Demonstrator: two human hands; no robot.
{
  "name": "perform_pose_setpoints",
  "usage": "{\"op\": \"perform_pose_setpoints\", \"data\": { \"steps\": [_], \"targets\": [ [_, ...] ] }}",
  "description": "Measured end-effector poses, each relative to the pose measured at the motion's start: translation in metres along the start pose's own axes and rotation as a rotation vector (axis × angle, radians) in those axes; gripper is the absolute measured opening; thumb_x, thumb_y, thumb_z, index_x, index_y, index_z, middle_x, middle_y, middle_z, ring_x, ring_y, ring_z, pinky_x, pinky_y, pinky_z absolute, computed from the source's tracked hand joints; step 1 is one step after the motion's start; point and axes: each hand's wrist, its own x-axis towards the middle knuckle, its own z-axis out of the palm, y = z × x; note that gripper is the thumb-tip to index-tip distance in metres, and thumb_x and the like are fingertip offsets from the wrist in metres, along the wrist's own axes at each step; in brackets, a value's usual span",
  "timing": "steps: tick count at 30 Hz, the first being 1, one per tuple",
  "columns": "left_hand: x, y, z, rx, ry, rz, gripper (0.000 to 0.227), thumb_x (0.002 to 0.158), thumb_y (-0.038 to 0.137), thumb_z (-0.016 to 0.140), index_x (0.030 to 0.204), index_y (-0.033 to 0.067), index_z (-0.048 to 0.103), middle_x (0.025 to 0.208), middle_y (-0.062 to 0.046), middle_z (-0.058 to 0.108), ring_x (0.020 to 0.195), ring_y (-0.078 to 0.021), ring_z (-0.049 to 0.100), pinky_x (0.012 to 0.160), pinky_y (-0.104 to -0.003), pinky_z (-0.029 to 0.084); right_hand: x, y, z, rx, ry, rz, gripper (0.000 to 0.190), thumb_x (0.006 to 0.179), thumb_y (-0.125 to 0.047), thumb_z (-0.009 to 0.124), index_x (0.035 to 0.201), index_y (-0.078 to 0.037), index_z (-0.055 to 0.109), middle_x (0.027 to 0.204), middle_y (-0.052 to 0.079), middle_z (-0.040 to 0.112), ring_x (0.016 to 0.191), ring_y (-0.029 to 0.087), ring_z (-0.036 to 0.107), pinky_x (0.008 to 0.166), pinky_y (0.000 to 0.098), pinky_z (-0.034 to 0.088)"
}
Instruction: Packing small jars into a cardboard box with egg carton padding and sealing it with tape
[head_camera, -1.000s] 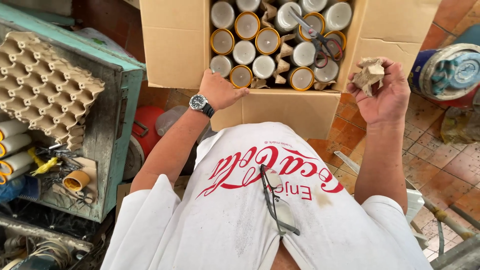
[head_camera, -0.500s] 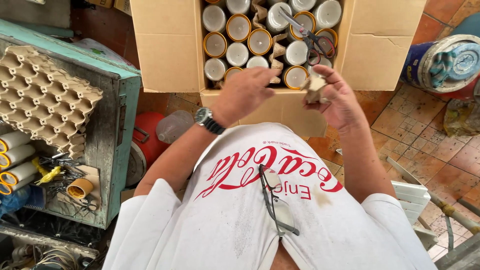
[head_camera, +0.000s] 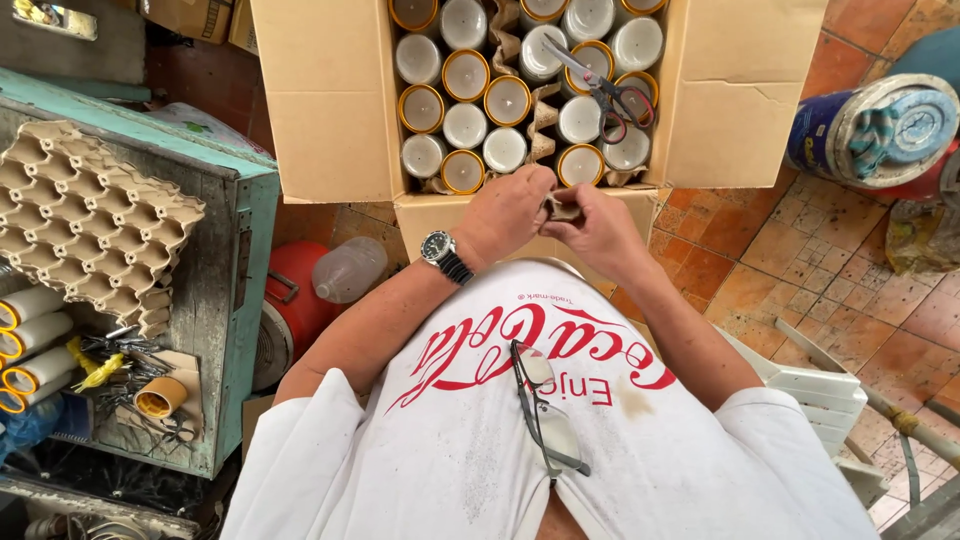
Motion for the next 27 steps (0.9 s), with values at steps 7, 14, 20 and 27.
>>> {"op": "perform_pose_setpoints", "data": {
  "steps": [7, 14, 20, 27],
  "targets": [
    [-0.022, -0.009, -0.006, 0.214, -0.058, 0.088, 0.015, 0.090, 0.018, 0.061, 0.099, 0.0134, 0.050, 0.086, 0.004, 0.051, 0.066, -0.0179, 0.068, 0.058, -0.032, 0.058, 0.017, 0.052, 0.035, -0.608, 0.091, -0.466, 0.040, 0.087, -0.031, 0.078, 0.117, -0.009, 0.062, 0.105, 0.010, 0.064, 0.097, 0.032, 0.069, 0.078, 0.0425, 0.060],
    [-0.025, -0.017, -0.003, 0.122, -0.053, -0.017, 0.014, 0.097, 0.022, 0.062, 0.098, 0.0170, 0.049, 0.082, 0.001, 0.056, 0.069, -0.0237, 0.071, 0.061, -0.036, 0.059, 0.019, -0.001, 0.018, -0.426, 0.047, -0.286, 0.016, 0.084, -0.024, 0.067, 0.093, -0.010, 0.067, 0.087, 0.008, 0.062, 0.085, 0.039, 0.068, 0.067, 0.0469, 0.056],
    [-0.022, -0.004, -0.022, -0.295, -0.042, -0.162, 0.006, 0.101, 0.020, 0.056, 0.101, 0.0156, 0.052, 0.086, -0.013, 0.061, 0.086, -0.0391, 0.069, 0.070, -0.049, 0.058, 0.021, -0.005, 0.012, -0.126, 0.071, -0.341, 0.005, 0.088, -0.013, 0.066, 0.089, -0.009, 0.069, 0.085, 0.006, 0.065, 0.083, 0.036, 0.070, 0.062, 0.0384, 0.056],
    [-0.026, 0.008, -0.053, -0.571, 0.051, -0.257, 0.009, 0.105, 0.018, 0.051, 0.099, 0.0145, 0.057, 0.082, -0.012, 0.060, 0.078, -0.0401, 0.068, 0.059, -0.045, 0.058, 0.023, -0.004, 0.023, 0.440, 0.032, -0.302, 0.007, 0.098, -0.001, 0.069, 0.092, 0.002, 0.070, 0.076, 0.019, 0.063, 0.073, 0.023, 0.070, 0.053, 0.0352, 0.057]
  ]
}}
